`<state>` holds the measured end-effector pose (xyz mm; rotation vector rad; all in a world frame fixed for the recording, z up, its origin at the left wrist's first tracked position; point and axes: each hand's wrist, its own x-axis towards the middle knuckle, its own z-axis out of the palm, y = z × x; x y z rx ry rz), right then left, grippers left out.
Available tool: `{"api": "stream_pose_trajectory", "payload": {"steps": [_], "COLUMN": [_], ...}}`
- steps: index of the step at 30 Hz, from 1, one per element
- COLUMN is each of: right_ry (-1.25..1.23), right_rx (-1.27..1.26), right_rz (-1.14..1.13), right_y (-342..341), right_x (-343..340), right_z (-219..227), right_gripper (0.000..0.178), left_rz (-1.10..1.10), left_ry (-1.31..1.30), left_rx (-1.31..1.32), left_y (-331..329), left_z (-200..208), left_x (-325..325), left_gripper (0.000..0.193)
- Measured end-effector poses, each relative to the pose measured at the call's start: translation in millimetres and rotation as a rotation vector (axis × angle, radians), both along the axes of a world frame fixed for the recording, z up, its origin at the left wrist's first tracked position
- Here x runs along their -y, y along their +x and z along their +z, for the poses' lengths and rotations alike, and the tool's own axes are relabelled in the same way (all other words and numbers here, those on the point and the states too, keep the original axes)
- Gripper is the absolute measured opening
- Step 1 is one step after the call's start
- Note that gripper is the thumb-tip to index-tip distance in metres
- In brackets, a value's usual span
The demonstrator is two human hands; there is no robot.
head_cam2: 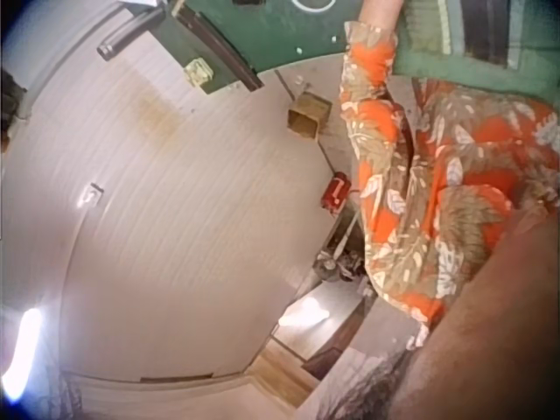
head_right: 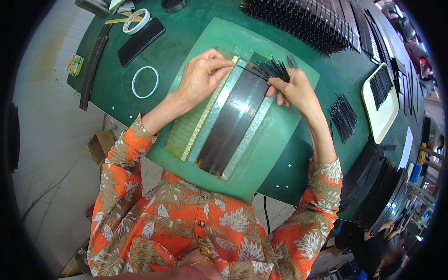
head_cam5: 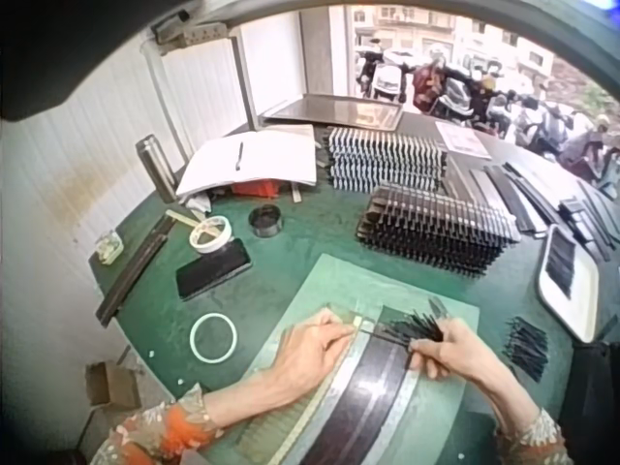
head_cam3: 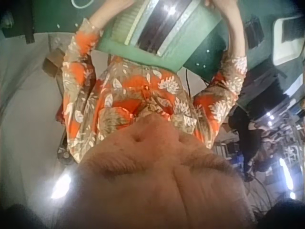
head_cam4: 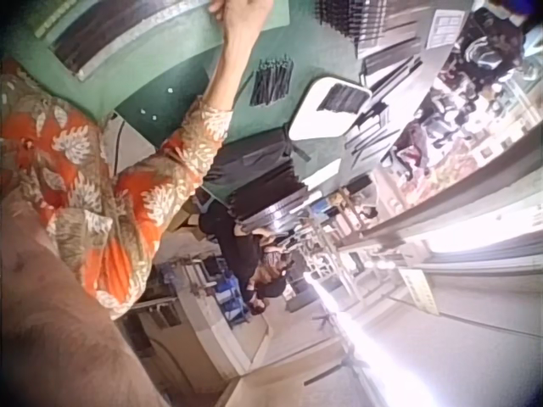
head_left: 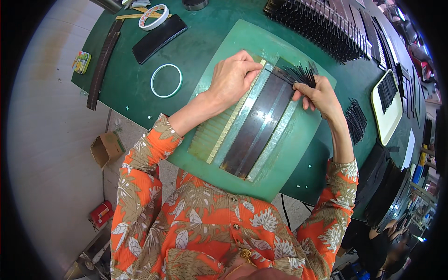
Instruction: Assembling small electronic components onto a tray fixture at a workbench.
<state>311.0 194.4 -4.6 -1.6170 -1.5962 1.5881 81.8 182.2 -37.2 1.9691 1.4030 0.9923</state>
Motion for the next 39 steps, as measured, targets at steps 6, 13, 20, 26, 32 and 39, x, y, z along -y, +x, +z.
{"api": "stream_pose_trajectory", "payload": {"steps": [6, 13, 20, 26, 32, 39], "right_ry": [-0.001, -0.009, 0.034, -0.064, -0.116, -0.053], "right_rx": [0.032, -0.013, 0.043, -0.131, -0.178, -0.087], "right_rz": [0.007, -0.034, -0.077, 0.019, 0.041, 0.021], "right_y": [-3, -2, 25, -5, -14, -22], "right_x": [0, 1, 28, 45, 43, 22], "right_z": [2, 4, 24, 35, 29, 18], "right_gripper": [0.014, 0.015, 0.015, 0.016, 0.017, 0.015], "left_rz": [-0.100, -0.187, -0.206, -0.294, -0.188, -0.065], "left_ry": [0.191, 0.281, 0.248, -0.525, -0.766, -0.256], "left_rx": [-0.145, -0.431, -0.404, 0.452, 0.629, 0.139], "left_y": [2, 9, 5, 9, -5, -7], "left_z": [-4, -1, 2, 29, 30, 20], "left_x": [2, 5, 6, 24, 28, 18], "left_gripper": [0.016, 0.024, 0.013, 0.014, 0.018, 0.014]}}
